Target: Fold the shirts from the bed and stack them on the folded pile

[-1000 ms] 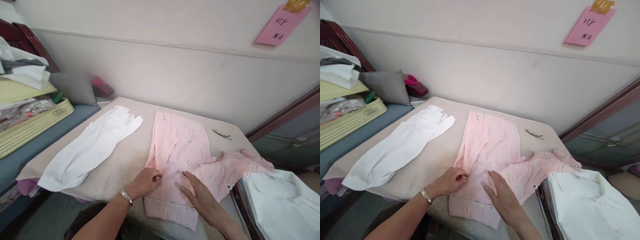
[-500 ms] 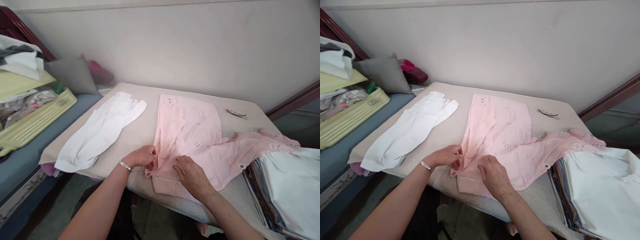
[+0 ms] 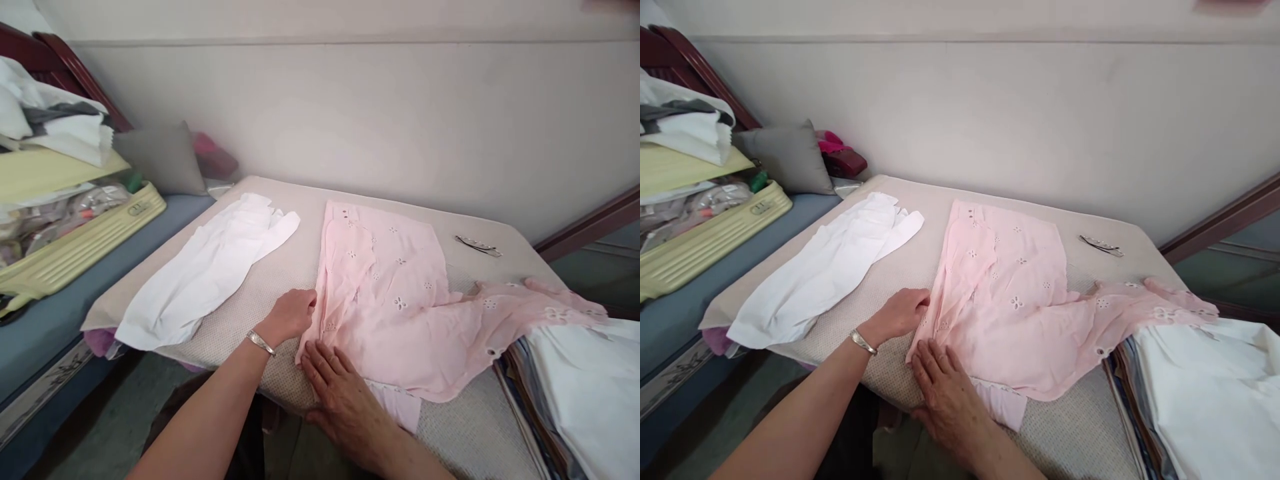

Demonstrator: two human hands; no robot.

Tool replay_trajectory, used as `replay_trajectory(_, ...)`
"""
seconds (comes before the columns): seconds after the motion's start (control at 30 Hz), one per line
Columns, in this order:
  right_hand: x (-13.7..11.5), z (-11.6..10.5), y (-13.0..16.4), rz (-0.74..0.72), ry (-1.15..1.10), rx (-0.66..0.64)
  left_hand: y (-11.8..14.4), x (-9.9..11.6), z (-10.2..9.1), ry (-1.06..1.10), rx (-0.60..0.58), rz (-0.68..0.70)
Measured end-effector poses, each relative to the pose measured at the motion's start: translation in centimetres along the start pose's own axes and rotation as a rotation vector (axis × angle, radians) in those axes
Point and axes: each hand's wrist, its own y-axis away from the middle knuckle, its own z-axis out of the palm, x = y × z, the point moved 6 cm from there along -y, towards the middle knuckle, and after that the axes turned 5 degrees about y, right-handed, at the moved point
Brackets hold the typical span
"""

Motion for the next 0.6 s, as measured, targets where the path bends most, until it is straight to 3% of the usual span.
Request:
replay_trajectory(0.1,0.1,0.3,0.2,0.004,-0.022,0.009,-0.4,0.5,0.5,-0.082,0.043,0.001)
replay_trajectory(0.23,0.1,0.6,0.3,0.000,-0.034,0.028,-1.6,1.4,1.9,-0.191,0.101,0.129)
replay_trajectory(0.37,0.1,1.2,0.3,0.000,-0.013,0.053,-3.4,0.2,3.6,-0.295,0.127,0.098)
replay_trajectory(0.5,0.6,2.4,0.2,-0.023,-0.015,0.077,-4.3,-1.0,3.4,-0.353,0.187,-0.007)
replay_trajectory(0.6,1.0,3.7,-0.2,-0.074,0.009,0.092,-5.0,-0.6,2.7,-0.335,0.271,0.028)
